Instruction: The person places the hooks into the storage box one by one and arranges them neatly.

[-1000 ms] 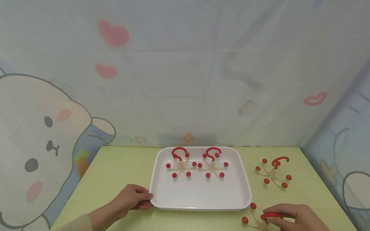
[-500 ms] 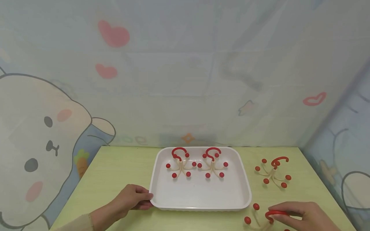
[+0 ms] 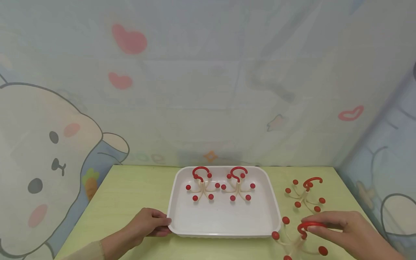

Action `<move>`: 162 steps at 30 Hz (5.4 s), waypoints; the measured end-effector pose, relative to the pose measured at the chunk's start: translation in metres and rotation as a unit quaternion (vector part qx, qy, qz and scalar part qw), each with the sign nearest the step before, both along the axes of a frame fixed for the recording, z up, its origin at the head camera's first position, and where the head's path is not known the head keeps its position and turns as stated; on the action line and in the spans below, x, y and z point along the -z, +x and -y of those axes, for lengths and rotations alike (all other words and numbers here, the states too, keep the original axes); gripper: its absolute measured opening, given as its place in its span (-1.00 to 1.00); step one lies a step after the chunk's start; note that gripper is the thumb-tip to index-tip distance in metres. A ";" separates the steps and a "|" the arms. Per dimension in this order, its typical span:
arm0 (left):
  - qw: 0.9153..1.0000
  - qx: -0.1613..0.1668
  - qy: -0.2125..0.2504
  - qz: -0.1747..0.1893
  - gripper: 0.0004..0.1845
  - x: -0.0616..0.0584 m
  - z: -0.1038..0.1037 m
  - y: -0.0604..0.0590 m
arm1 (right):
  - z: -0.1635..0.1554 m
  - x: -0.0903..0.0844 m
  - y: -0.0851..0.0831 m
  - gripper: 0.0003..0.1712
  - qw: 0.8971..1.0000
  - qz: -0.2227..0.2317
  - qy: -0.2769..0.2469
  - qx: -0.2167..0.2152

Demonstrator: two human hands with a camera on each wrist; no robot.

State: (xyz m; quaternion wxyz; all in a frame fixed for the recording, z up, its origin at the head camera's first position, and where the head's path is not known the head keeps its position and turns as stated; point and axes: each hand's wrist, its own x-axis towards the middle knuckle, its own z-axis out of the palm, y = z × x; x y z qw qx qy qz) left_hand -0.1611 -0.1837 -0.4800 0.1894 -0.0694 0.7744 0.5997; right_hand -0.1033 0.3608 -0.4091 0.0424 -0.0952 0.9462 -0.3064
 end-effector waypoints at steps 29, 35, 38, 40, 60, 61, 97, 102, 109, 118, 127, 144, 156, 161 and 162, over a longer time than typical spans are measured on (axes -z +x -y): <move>1.000 0.001 0.005 0.000 -0.82 0.004 0.001 0.000 | 0.123 -0.044 -0.062 -0.79 0.966 -0.110 -0.163 -0.165; 1.000 0.012 0.013 -0.005 -0.81 0.005 0.002 0.001 | 0.145 -0.041 -0.074 -0.81 0.967 -0.080 -0.178 -0.161; 1.000 0.011 0.014 -0.008 -0.82 0.005 0.002 0.001 | 0.157 -0.041 -0.080 -0.81 0.969 -0.062 -0.180 -0.158; 1.000 0.010 0.014 -0.010 -0.82 0.005 0.003 0.001 | 0.165 -0.040 -0.085 -0.81 0.971 -0.056 -0.176 -0.154; 1.000 0.008 0.011 -0.007 -0.82 0.005 0.002 0.000 | 0.230 -0.018 -0.115 -0.82 0.972 -0.036 -0.164 -0.167; 1.000 0.008 0.011 -0.006 -0.82 0.005 0.002 0.000 | 0.232 -0.017 -0.115 -0.82 0.972 -0.035 -0.163 -0.166; 1.000 0.011 0.013 -0.003 -0.83 0.001 0.002 0.002 | 0.254 0.033 -0.124 -0.80 0.979 -0.014 -0.123 -0.160; 1.000 0.010 0.013 -0.003 -0.83 0.002 0.003 0.001 | 0.255 0.037 -0.126 -0.80 0.978 -0.017 -0.126 -0.165; 1.000 0.012 0.018 -0.007 -0.85 0.001 0.002 0.002 | 0.258 0.039 -0.126 -0.81 0.978 -0.027 -0.125 -0.167; 1.000 0.013 0.022 -0.006 -0.84 -0.002 0.002 0.003 | 0.262 0.040 -0.125 -0.72 0.979 -0.030 -0.118 -0.162; 1.000 0.012 0.019 -0.007 -0.84 -0.002 0.002 0.002 | 0.262 0.043 -0.124 -0.72 0.975 -0.028 -0.129 -0.178; 1.000 0.012 0.014 -0.006 -0.85 0.001 0.001 0.001 | 0.217 0.011 -0.122 -0.59 0.981 -0.034 -0.087 -0.172; 1.000 0.007 0.006 -0.002 -0.85 0.001 0.001 0.001 | 0.136 -0.030 -0.115 -0.43 0.985 -0.081 -0.040 -0.146; 1.000 0.006 0.003 0.000 -0.84 0.002 0.001 0.000 | 0.104 -0.040 -0.110 -0.35 0.988 -0.099 -0.008 -0.116; 1.000 0.006 0.002 0.001 -0.84 0.002 0.001 0.000 | 0.097 -0.041 -0.109 -0.35 0.988 -0.106 -0.004 -0.111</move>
